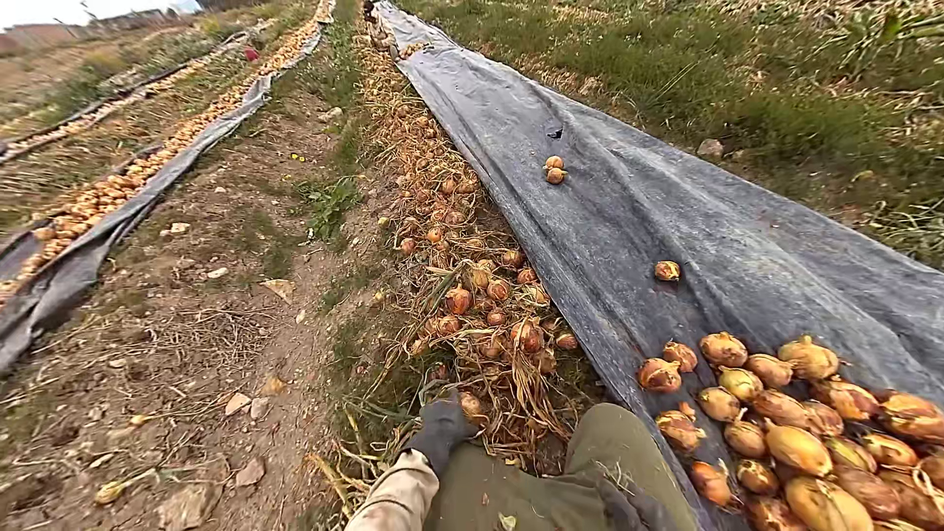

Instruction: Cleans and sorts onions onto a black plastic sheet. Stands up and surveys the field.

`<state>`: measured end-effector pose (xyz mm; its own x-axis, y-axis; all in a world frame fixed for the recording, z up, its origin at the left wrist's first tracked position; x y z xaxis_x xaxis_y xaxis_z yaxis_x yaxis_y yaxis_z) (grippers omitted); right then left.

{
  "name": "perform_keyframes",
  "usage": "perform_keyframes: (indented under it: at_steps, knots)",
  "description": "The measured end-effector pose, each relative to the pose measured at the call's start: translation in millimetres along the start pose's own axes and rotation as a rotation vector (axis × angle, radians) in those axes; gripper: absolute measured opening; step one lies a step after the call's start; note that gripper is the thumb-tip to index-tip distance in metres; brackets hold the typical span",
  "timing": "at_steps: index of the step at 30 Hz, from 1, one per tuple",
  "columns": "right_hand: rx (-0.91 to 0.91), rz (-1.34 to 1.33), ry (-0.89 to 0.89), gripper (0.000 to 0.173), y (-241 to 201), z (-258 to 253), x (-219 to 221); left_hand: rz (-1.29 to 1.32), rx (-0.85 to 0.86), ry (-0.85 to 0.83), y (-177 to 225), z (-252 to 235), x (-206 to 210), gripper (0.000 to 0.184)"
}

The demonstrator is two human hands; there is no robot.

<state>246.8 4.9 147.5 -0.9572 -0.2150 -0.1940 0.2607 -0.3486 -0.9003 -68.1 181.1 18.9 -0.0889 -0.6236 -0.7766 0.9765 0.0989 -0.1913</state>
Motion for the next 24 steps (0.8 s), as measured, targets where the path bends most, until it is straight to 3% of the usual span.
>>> perform_keyframes:
  at_steps: [2, 4, 9, 12, 17, 19, 21, 23, 24]
  knots:
    - [-0.004, 0.011, -0.007, 0.052, -1.9, 4.3, 1.7, 0.049, 0.030, 0.006, 1.0, 7.9, 3.7, 0.112]
    - [-0.040, 0.049, 0.016, 0.052, -2.8, 8.0, -2.3, 0.276, 0.093, 0.035, -6.2, 22.6, -4.2, 0.118]
    - [-0.101, 0.198, 0.068, 0.052, -3.2, -2.1, 3.8, 0.937, 0.415, 0.374, -35.7, 121.5, -41.0, 0.119]
    - [-0.138, 0.208, -0.044, 0.060, -35.9, -21.5, 30.8, 0.878, 0.547, 0.538, -31.3, 186.6, -68.6, 0.122]
    - [-0.242, -0.370, -0.015, 0.067, -59.4, -23.5, 66.0, 0.642, 0.792, 0.675, -1.8, 250.0, -91.5, 0.107]
    - [-0.329, -0.328, 0.055, 0.066, -61.3, -20.2, 62.9, 0.613, 0.809, 0.612, -2.2, 256.1, -95.2, 0.110]
    - [-0.470, -0.137, 0.160, 0.059, -63.5, -17.7, 55.3, 0.650, 0.804, 0.423, -3.3, 253.1, -92.0, 0.114]
    - [-0.650, 0.127, 0.266, 0.046, -70.5, -11.4, 49.5, 0.789, 0.776, 0.151, 0.0, 251.1, -82.1, 0.103]
    - [-0.768, 0.262, 0.324, 0.040, -78.2, -4.5, 47.0, 0.881, 0.700, 0.007, 2.8, 253.3, -74.1, 0.088]
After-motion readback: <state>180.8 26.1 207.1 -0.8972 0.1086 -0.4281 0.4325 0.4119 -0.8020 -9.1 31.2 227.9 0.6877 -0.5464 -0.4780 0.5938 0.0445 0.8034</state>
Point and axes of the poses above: each hand's wrist, its own z-axis away from the middle knuckle, its own x-axis out of the palm, y = z × x, the point moved 6 cm from there along -z, towards the middle knuckle, and after that the axes turned 6 degrees about -z, right-handed, at the moved point
